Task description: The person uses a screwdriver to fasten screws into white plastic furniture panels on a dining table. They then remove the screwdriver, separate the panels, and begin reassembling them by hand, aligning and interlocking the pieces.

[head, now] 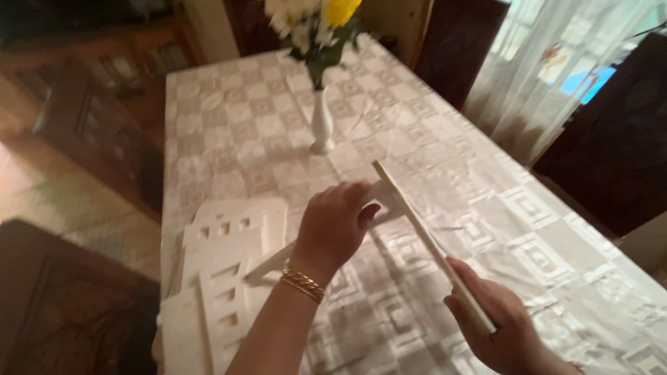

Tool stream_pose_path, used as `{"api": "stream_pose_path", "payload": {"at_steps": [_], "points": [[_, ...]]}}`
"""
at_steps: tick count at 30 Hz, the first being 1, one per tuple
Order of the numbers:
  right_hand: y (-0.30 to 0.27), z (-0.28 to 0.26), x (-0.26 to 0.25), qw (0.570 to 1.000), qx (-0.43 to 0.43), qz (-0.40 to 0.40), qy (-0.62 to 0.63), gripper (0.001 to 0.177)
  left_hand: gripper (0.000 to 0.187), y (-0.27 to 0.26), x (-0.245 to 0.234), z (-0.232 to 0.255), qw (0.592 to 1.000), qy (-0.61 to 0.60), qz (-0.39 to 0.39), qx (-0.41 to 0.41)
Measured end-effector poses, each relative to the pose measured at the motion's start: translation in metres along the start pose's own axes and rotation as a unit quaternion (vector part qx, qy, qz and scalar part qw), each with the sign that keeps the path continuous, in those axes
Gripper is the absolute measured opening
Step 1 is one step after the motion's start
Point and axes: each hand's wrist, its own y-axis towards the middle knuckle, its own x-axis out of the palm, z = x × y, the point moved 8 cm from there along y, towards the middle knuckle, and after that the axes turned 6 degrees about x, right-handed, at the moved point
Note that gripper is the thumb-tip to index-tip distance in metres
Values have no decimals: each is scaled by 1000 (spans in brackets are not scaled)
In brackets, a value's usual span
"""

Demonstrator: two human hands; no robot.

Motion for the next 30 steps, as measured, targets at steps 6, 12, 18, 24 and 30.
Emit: {"api": "stream_pose_path", "payload": {"at_steps": [6, 12, 18, 24, 30], "points": [[-9, 57, -3, 979, 84, 12, 184, 56, 24, 47, 21, 15, 998, 35, -58, 6], [39, 45, -42, 968, 114, -59, 215, 55, 22, 72, 21, 18, 997, 52, -56, 26], [160, 41, -56, 934, 270, -197, -126, 76, 30, 96, 30, 29, 990, 106, -90, -26], [194, 6, -32, 908, 257, -266, -197, 39, 34, 101, 32, 34, 994, 87, -64, -29], [189, -10, -39, 925, 284, -218, -124, 28, 54, 96, 19, 31, 992, 88, -37, -88]]}}
